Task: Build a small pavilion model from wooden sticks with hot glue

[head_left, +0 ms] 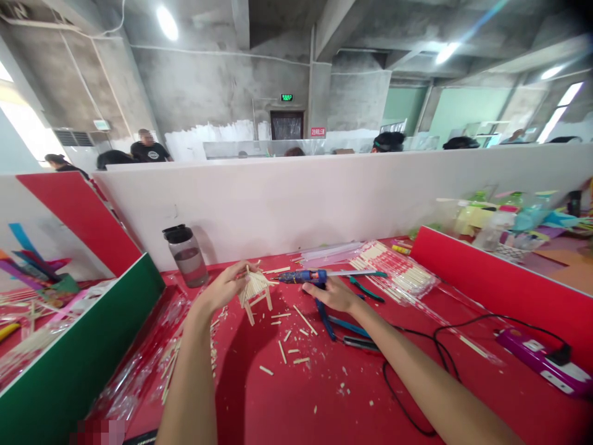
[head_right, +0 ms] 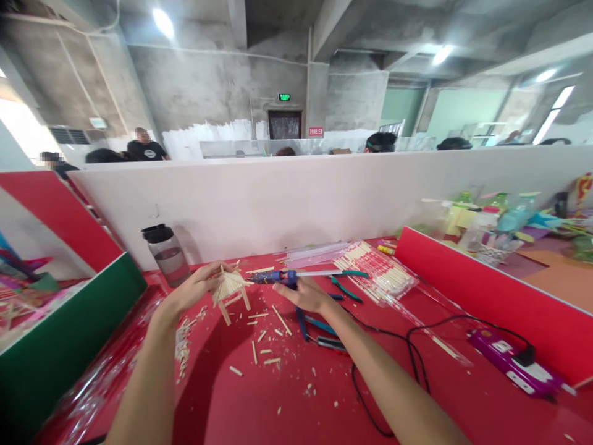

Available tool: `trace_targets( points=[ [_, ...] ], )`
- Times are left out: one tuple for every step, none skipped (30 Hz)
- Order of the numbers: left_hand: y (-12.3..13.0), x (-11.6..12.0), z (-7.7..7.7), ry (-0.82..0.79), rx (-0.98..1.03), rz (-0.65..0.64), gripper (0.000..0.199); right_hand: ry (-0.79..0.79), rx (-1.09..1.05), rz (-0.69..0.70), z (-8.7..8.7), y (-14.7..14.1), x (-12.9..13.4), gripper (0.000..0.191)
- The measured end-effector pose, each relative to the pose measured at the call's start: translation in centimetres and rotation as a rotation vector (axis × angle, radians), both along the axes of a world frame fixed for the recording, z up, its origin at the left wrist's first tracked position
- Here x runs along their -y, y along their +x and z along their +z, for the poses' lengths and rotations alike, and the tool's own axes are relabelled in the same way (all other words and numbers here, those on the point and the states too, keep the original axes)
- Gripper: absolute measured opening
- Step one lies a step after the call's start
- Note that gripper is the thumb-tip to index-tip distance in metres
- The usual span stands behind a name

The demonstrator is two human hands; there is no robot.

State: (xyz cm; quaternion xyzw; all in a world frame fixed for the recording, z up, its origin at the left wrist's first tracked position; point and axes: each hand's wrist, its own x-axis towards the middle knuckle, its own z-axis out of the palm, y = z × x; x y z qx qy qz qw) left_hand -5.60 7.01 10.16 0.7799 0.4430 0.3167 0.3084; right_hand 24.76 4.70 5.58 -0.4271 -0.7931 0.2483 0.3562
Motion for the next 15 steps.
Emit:
trace_targets(
  points=[
    [0.0, 0.0, 0.0, -0.001, 0.001, -0.004, 0.034, -0.001, 0.001, 0.003, 0.1, 0.1, 0.0, 0.033],
    [0.0, 0.0, 0.0, -0.003, 0.002, -0.008, 0.034, 0.002, 0.002, 0.003, 0.1, 0.1, 0.0, 0.032],
    [-0.1, -0.1, 0.0, -0.004, 0.001, -0.012, 0.034, 0.011, 0.007, -0.002, 0.1, 0.1, 0.0, 0.031],
    [-0.1, -0.1, 0.0, -0.004, -0.001, -0.014, 0.035, 0.023, 0.020, -0.008, 0.1, 0.1, 0.0, 0.029],
    [-0.1, -0.1, 0.0, -0.004, -0.005, -0.017, 0.035, 0.037, 0.040, -0.011, 0.0, 0.0, 0.0, 0.028],
    [-0.1, -0.1, 0.0, -0.003, -0.009, -0.019, 0.036, 0.051, 0.060, -0.010, -0.1, -0.1, 0.0, 0.027],
    [-0.2, -0.2, 0.0, -0.001, -0.015, -0.019, 0.037, 0.065, 0.078, -0.009, -0.1, -0.2, 0.0, 0.027],
    [-0.2, -0.2, 0.0, 0.003, -0.022, -0.020, 0.037, 0.076, 0.093, -0.008, -0.2, -0.3, 0.0, 0.028],
    [-0.2, -0.1, 0.0, 0.010, -0.031, -0.021, 0.038, 0.085, 0.104, -0.006, -0.2, -0.4, 0.1, 0.029],
    [-0.2, -0.1, 0.0, 0.020, -0.041, -0.022, 0.039, 0.095, 0.111, -0.005, -0.2, -0.5, 0.1, 0.030],
    [-0.2, -0.1, 0.1, 0.032, -0.053, -0.020, 0.040, 0.105, 0.116, -0.002, -0.2, -0.6, 0.2, 0.030],
    [-0.2, 0.0, 0.2, 0.046, -0.068, -0.017, 0.041, 0.110, 0.119, 0.006, -0.2, -0.7, 0.3, 0.031],
    [-0.1, 0.1, 0.2, 0.059, -0.086, -0.011, 0.042, 0.114, 0.118, 0.016, -0.1, -0.9, 0.4, 0.032],
    [-0.1, 0.1, 0.3, 0.067, -0.107, 0.000, 0.044, 0.115, 0.114, 0.030, -0.1, -1.0, 0.5, 0.032],
    [-0.1, 0.2, 0.4, 0.070, -0.130, 0.015, 0.046, 0.113, 0.106, 0.041, 0.0, -1.2, 0.6, 0.032]
  ],
)
